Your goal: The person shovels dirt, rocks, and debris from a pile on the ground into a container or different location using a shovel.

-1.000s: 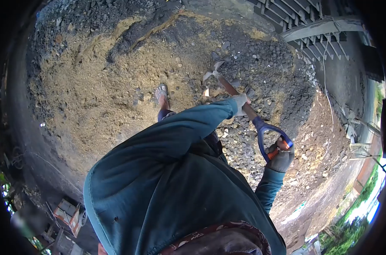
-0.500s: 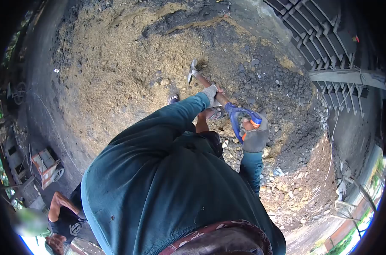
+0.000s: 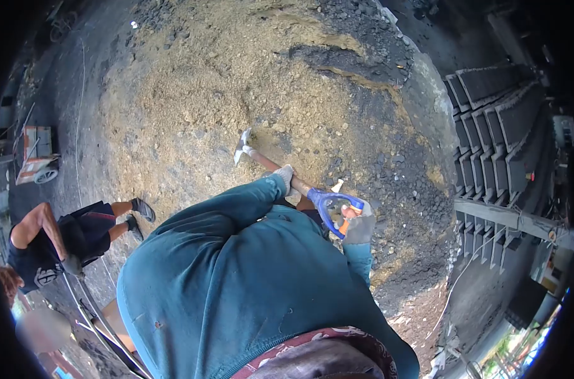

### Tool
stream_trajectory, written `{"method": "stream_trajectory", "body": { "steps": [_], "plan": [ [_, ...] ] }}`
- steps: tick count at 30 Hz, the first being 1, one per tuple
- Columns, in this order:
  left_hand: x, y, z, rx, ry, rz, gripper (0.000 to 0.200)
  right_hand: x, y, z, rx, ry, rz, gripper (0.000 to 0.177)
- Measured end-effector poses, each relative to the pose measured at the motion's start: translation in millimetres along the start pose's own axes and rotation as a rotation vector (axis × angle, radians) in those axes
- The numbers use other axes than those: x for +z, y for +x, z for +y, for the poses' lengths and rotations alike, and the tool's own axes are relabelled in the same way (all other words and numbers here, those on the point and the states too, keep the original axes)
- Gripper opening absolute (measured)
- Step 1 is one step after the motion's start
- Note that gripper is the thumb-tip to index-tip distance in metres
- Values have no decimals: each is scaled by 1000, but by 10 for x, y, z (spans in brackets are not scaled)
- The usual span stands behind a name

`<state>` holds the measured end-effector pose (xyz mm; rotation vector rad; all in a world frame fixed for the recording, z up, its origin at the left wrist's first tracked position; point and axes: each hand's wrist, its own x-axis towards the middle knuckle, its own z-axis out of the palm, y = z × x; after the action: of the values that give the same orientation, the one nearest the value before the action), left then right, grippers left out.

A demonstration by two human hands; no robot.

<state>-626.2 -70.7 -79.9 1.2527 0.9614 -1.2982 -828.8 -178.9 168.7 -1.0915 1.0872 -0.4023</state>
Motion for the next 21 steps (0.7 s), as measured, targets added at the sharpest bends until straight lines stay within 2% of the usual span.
{"method": "stream_trajectory", "body": {
  "steps": [2,4,6,8,9,12,14,16,17,20,21],
  "plan": [
    [-330,-169,109,-16,-134,-9,15,520,-184,-262,-96,-126,-108,27],
    [-559,-458,260,-103,-228,-67,18,827,-283,-311,-66,-207,-153,29],
    [-816,-148,242,-82,-334,-266,46,1011,-382,-383,-101,-284,-187,31],
    [-816,-122,277,-63,-362,-364,41,1105,-474,-463,-204,-357,-210,34],
    [-778,-146,302,-40,-377,-409,38,1071,-395,-340,-366,-391,-224,40],
    [-515,-530,468,81,-396,-505,35,1085,-452,-513,-349,-346,-193,45],
    [-328,-510,639,56,-393,-608,39,1105,-475,-691,-367,-317,-171,47],
    [-29,-951,859,45,-415,-695,38,1163,-513,-977,-306,-294,-117,46],
    [112,-1036,943,40,-412,-672,35,1074,-405,-948,-412,-291,-117,45],
    [583,-1149,1121,33,-407,-803,32,950,-277,-1230,-523,-370,-76,43],
    [786,-1194,1174,16,-386,-774,29,889,-169,-1265,-579,-304,-58,42]
  ]
}}
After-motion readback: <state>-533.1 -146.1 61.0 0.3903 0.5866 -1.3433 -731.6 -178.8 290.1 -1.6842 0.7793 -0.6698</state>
